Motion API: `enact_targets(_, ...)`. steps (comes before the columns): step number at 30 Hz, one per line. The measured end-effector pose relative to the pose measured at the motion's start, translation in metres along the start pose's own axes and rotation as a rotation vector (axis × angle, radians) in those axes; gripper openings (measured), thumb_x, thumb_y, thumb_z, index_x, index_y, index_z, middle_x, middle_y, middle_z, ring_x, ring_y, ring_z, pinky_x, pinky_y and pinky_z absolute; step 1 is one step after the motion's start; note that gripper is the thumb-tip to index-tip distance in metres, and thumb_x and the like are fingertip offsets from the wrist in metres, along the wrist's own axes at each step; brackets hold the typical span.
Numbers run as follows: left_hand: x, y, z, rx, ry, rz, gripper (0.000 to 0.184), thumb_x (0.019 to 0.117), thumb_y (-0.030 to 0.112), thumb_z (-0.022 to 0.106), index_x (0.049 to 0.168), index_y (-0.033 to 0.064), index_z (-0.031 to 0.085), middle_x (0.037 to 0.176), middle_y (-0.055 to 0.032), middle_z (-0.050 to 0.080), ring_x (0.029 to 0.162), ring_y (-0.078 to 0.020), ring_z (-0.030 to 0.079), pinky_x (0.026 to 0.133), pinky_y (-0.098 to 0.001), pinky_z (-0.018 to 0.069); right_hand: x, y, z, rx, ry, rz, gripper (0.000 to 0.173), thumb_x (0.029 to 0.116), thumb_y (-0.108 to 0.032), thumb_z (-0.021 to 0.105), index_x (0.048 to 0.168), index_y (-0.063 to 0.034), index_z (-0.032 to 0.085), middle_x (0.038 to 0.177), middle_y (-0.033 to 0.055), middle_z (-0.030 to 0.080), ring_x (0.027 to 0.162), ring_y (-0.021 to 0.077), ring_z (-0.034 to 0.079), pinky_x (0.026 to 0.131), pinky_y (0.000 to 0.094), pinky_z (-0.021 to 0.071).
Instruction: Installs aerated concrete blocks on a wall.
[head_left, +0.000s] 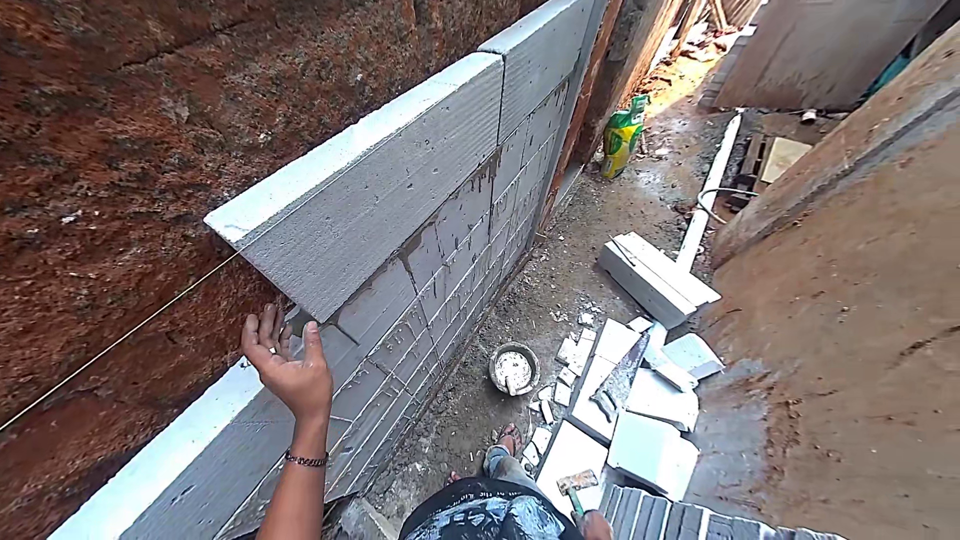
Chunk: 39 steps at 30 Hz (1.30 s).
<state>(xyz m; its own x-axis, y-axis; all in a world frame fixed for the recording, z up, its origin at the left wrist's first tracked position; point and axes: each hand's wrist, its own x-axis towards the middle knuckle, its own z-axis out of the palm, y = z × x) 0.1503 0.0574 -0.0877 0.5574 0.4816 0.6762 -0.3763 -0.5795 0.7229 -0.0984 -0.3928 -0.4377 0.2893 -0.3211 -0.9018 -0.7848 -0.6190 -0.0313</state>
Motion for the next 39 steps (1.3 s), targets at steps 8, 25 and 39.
enact_targets(8, 0.007, 0.003, 0.02, -0.026, -0.017, -0.057, 0.082, 0.0869, 0.006, 0.075, 0.149, -0.0175, 0.027, 0.145, -0.0349, 0.048, 0.129, -0.0266, 0.06, 0.106, -0.031, 0.0511, -0.004, -0.028, -0.019, 0.0, 0.05, -0.075, 0.055, 0.106, -0.043, 0.054, 0.125, 0.0078, 0.064, 0.13, 0.0276, 0.065, 0.125, 0.0367, 0.063, 0.105, 0.0508, 0.0491)
enact_targets(25, 0.004, 0.007, 0.026, 0.147, 0.026, -0.081, 0.082, 0.0872, 0.014, 0.075, 0.149, -0.0155, 0.029, 0.142, -0.033, 0.05, 0.126, -0.021, 0.06, 0.104, -0.0276, 0.0502, -0.06, -0.184, -0.15, 0.288, 0.609, -0.734, 0.039, 0.1041, -0.033, 0.059, 0.124, -0.0003, 0.064, 0.09, 0.0242, 0.07, 0.083, 0.0424, 0.07, 0.078, 0.0638, 0.0536)
enact_targets(39, 0.006, 0.011, 0.063, 0.304, 0.311, -0.145, 0.077, 0.0869, 0.012, 0.076, 0.146, -0.0146, 0.034, 0.13, -0.0249, 0.059, 0.109, -0.013, 0.066, 0.096, -0.0242, 0.0544, -0.074, -0.313, -0.223, 0.466, 0.633, -1.356, 0.032, 0.0953, -0.033, 0.062, 0.092, -0.0009, 0.064, 0.06, -0.0005, 0.053, 0.05, 0.0055, 0.051, 0.051, 0.0273, 0.0465)
